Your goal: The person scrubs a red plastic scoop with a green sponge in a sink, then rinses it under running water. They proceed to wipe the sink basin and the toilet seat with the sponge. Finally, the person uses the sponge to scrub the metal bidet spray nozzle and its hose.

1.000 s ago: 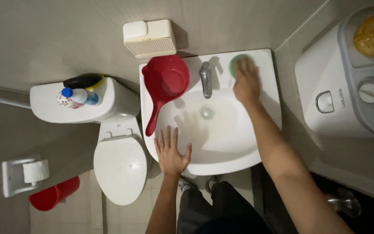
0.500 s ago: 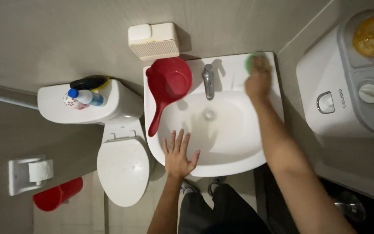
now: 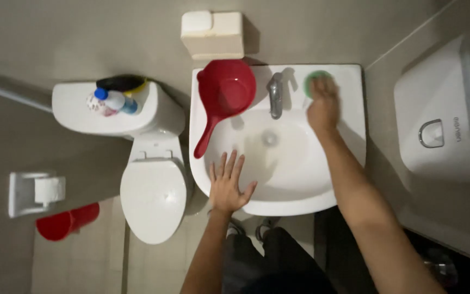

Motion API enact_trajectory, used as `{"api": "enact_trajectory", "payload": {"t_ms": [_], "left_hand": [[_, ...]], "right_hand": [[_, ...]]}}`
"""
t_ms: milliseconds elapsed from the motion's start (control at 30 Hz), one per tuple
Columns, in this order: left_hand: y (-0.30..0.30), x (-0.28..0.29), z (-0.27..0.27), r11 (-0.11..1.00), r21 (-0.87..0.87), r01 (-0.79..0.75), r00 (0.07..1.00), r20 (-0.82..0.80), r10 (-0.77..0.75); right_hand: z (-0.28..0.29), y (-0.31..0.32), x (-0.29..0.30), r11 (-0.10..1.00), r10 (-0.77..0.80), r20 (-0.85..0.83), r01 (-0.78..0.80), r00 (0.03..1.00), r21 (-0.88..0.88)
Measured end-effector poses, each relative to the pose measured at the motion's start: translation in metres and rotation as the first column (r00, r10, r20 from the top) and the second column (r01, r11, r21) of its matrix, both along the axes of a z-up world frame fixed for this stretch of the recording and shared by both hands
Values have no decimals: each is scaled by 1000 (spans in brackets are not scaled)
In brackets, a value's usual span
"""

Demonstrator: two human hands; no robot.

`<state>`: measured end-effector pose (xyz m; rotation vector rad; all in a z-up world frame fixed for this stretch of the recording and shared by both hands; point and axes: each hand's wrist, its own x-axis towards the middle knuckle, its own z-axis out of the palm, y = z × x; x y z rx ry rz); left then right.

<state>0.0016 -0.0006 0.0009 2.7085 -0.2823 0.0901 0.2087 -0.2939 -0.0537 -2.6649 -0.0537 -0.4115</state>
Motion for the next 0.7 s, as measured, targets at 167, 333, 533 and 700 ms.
{"api": "enact_trajectory", "payload": {"t_ms": [167, 333, 533, 700], "left_hand": [[3, -3, -1, 998, 55, 11, 1000, -22, -9], [1, -3, 1, 999, 51, -5, 1000, 5, 4], [0, -1, 2, 999, -6, -42, 997, 60, 43], [0, -5, 4, 992, -75, -96, 994, 42, 100]], "right_hand": [[8, 16, -21, 956, 290, 18, -289, 957, -60], [21, -40, -40, 955, 272, -107, -255, 956, 149], [-34, -13, -47, 995, -36, 55, 41, 998, -89], [-57, 62, -41, 995, 98, -44, -99, 994, -19]]}}
